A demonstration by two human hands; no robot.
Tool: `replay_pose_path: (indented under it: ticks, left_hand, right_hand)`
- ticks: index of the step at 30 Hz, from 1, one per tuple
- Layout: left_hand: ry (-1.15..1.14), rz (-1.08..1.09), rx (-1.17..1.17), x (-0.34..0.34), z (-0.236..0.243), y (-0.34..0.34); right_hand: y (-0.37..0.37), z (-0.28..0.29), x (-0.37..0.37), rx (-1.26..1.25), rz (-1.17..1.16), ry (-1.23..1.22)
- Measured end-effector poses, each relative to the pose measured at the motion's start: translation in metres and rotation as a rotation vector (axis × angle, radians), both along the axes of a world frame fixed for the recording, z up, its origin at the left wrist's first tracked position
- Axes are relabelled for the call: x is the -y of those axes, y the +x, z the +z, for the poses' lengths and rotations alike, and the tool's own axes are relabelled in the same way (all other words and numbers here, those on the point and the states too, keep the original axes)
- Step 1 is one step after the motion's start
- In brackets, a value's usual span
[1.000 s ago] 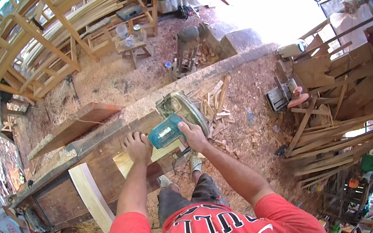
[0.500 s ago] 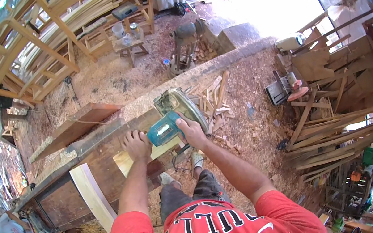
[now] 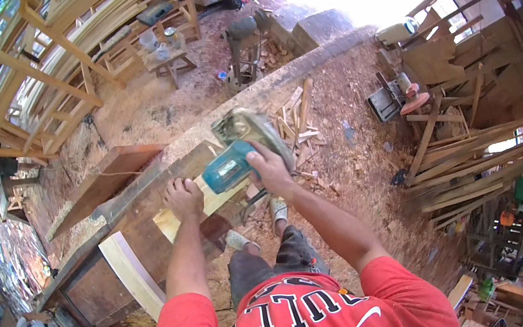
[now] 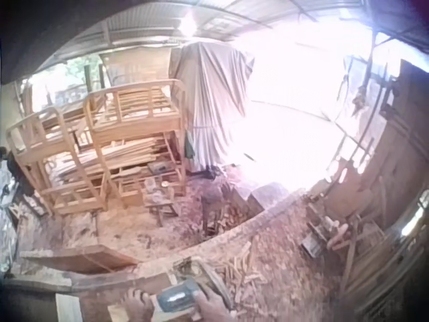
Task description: The person measures a wooden plank using a framing square and then cuts along the marked line with a circular saw.
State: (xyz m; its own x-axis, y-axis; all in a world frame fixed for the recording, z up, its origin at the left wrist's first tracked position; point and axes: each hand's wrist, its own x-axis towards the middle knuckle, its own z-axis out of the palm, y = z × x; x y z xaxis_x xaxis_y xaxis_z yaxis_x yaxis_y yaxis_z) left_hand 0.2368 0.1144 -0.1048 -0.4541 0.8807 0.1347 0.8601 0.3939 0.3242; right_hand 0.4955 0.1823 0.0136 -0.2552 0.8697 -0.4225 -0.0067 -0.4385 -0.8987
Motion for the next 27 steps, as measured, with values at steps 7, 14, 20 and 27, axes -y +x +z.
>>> replay_pose_path:
  ticks: [7, 14, 20, 27]
  left_hand:
    - [0.049, -0.038, -0.04, 0.001, 0.002, 0.001]
    - [0.085, -0.078, -0.121, 0.0, -0.006, -0.005]
    - [0.006, -0.125, -0.027, 0.0, -0.005, -0.009]
    - [0.001, -0.182, -0.062, -0.002, -0.005, -0.013]
  right_hand:
    - [0.13, 0.03, 0.055, -0.166, -0.384, 0.045]
    - [0.247, -0.035, 0.104, 0.256, -0.623, -0.159]
    - [0.329, -0.135, 0.165, 0.413, -0.706, -0.398]
    - [0.363, -0.221, 0.213, 0.499, -0.709, -0.554]
